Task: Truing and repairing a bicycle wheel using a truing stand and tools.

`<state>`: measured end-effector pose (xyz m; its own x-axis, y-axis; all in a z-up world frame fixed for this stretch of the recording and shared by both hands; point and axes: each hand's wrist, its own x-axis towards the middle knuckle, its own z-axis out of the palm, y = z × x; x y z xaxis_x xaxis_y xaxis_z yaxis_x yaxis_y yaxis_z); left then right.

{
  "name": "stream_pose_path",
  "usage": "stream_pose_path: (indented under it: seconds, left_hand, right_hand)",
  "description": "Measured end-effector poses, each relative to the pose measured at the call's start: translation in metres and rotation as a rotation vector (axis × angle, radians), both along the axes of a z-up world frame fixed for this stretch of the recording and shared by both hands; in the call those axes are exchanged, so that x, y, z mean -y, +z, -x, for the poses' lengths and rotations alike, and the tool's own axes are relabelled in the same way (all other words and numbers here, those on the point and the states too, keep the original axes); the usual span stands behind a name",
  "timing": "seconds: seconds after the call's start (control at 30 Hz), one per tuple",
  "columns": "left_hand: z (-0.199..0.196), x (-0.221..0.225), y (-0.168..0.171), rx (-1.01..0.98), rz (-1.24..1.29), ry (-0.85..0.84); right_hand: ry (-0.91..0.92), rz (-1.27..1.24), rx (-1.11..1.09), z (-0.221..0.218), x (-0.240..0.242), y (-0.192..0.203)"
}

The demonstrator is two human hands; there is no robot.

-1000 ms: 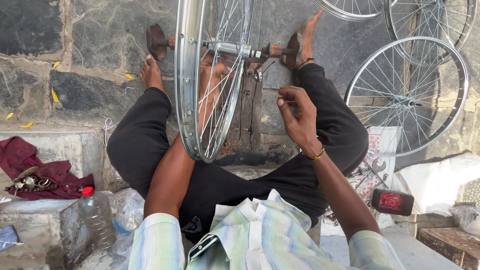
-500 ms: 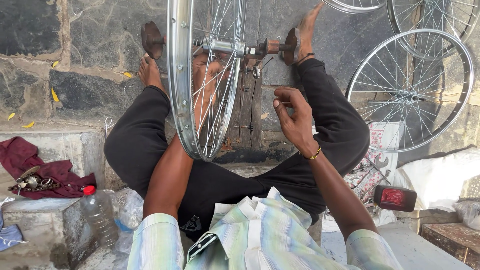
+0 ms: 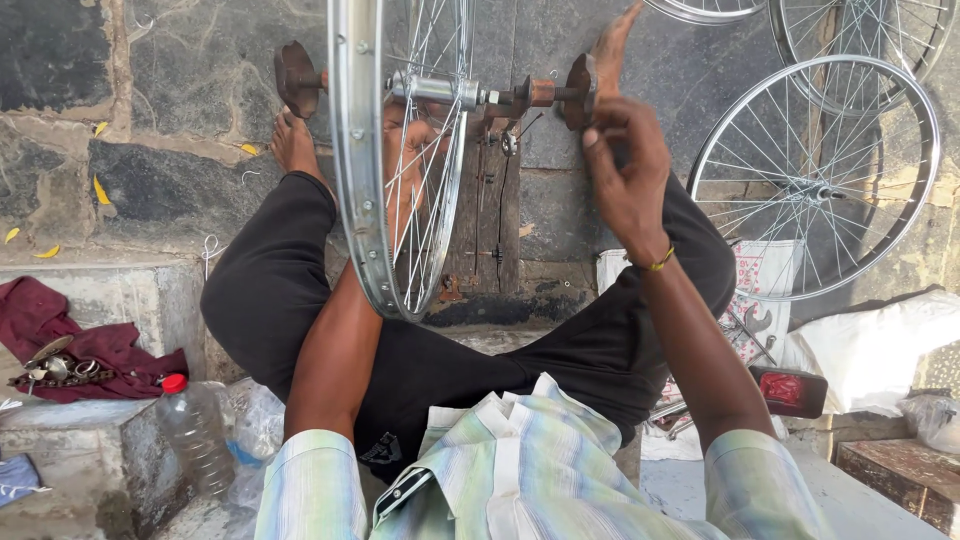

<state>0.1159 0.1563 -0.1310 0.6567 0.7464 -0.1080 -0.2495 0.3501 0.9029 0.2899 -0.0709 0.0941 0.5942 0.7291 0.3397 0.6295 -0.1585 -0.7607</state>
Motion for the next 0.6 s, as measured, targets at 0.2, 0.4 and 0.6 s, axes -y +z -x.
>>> stream_pose_path:
  seconds: [0.2,0.4,0.6]
  left_hand:
    - [-0.008,0.004,0.055,-0.046,-0.340,0.058]
    - [-0.013,0.005,0.082,-0.069,-0.337,0.143]
    - [-0.017,0.012,0.109,0.029,-0.004,0.173]
  right_hand:
    - [0.228,-0.026,-0.393,-0.093,-0.028,-0.033]
    - [0.188,0.400,-0.575,-0.091,-0.046,-0.028]
    - [0.339,0.622,-0.506,-0.096,-0.045,-0.025]
